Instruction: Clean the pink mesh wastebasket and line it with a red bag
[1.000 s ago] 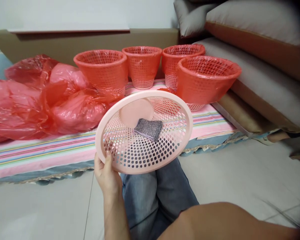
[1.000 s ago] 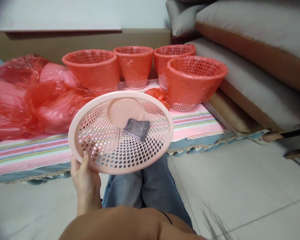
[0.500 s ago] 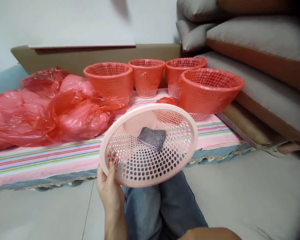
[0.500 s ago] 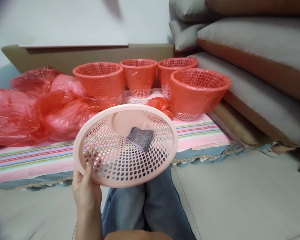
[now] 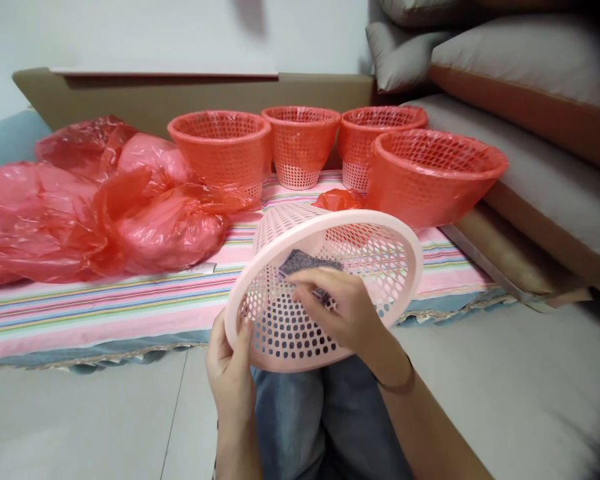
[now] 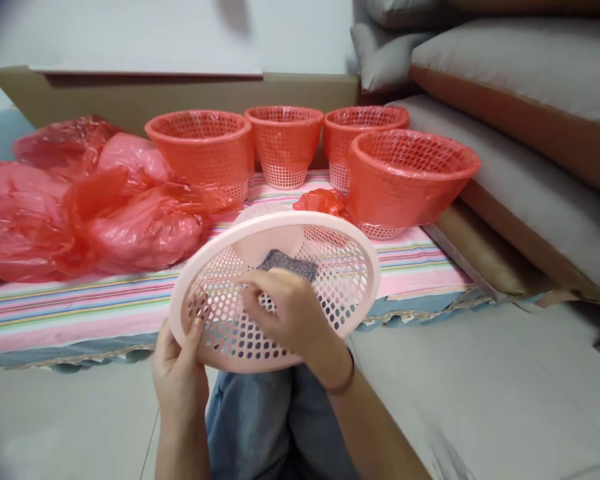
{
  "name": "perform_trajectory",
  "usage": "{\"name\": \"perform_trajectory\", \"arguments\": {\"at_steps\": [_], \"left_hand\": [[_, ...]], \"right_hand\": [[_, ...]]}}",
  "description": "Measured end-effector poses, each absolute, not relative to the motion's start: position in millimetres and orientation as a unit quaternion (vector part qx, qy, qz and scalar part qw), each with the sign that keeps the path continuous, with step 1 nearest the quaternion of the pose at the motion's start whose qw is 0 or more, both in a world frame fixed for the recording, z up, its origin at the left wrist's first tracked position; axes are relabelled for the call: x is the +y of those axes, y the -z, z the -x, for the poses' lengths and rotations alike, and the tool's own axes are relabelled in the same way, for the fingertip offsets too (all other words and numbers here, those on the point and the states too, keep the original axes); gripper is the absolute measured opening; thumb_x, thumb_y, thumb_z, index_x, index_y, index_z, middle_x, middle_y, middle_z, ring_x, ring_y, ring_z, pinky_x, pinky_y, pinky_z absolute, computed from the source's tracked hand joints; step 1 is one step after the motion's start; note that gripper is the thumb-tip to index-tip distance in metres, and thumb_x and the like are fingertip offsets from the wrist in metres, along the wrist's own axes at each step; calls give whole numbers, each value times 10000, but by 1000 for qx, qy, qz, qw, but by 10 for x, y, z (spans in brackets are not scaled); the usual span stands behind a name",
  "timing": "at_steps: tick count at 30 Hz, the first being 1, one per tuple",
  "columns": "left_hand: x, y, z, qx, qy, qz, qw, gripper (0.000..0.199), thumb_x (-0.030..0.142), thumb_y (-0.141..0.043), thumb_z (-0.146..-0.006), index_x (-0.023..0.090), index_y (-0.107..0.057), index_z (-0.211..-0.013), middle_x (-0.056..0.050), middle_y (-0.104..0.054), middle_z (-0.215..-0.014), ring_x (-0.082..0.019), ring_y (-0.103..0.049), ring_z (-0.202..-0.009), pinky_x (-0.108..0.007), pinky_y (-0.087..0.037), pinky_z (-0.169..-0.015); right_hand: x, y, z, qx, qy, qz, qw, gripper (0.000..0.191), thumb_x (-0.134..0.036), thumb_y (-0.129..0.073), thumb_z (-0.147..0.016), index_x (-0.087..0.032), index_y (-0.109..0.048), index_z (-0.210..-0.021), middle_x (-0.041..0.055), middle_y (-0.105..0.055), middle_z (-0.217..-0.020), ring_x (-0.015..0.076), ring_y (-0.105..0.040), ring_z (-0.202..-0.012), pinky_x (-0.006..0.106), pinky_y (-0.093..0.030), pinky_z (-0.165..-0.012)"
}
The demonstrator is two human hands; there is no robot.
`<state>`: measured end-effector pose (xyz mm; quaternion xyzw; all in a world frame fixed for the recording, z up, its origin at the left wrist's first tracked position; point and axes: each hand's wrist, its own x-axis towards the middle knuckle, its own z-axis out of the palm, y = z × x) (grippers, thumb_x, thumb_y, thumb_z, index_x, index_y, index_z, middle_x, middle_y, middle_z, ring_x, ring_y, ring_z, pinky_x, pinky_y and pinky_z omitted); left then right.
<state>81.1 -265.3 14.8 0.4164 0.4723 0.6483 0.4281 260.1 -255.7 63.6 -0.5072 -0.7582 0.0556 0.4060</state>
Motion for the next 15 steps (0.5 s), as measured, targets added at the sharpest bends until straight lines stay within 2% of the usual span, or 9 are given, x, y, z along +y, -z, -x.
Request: {"name": "perform_trajectory", "arguments": {"at_steps": [2,4,6,9,12,15], "left_hand": [[-2661,-116,-822,472,-634,-447,419,371,336,-749,-786,228,-697,-1137,-36,-715,-1131,-207,-650,-1069,-318,-477,-985],[-2663,-72,-830,478,-626,-461,409,393,329,-764,-769,225,-694,-1141,-39,-715,-1120,-210,-660,-1036,-315,-495,-955],[-2658,-22,-837,486,-627,-463,395,383,332,-760,-772,223,-696,-1133,-39,-720,-1091,-212,-668,-1017,-318,-505,-944],[-2647,84,-872,489,-637,-475,360,386,345,-756,-773,224,-696,-1135,-53,-717,-1116,-243,-658,-1086,-352,-492,-994],[-2673,244,-994,491,-650,-470,341,411,369,-739,-785,207,-680,-1158,-86,-702,-1179,-280,-628,-1171,-391,-469,-1045],[-2765,411,-1205,501,-653,-415,388,500,390,-705,-814,179,-611,-1257,-128,-659,-1275,-300,-587,-1244,-409,-446,-1082]], "right_hand": [[-2268,-472,-2699,-796,-40,539,274,209,-196,-503,-962,-165,-690,-1049,77,-717,-1039,203,-636,-1013,374,-485,-954],[-1996,-237,-2810,-811,-39,563,156,235,-192,-520,-947,-167,-692,-1106,86,-701,-1168,216,-606,-1127,358,-442,-1018],[-1817,24,-2894,-806,-41,576,130,315,-219,-545,-937,-160,-647,-1229,102,-629,-1326,241,-535,-1260,384,-392,-1082],[-1742,346,-2948,-794,-43,597,104,400,-305,-519,-956,-185,-588,-1332,105,-518,-1458,275,-402,-1391,451,-298,-1147],[-1760,499,-2955,-777,-47,623,82,544,-468,-529,-933,-208,-516,-1411,118,-419,-1531,322,-331,-1428,499,-261,-1152],[-1749,517,-2957,-763,-58,641,61,636,-553,-555,-887,-255,-475,-1444,100,-369,-1563,350,-345,-1411,507,-283,-1128]]}}
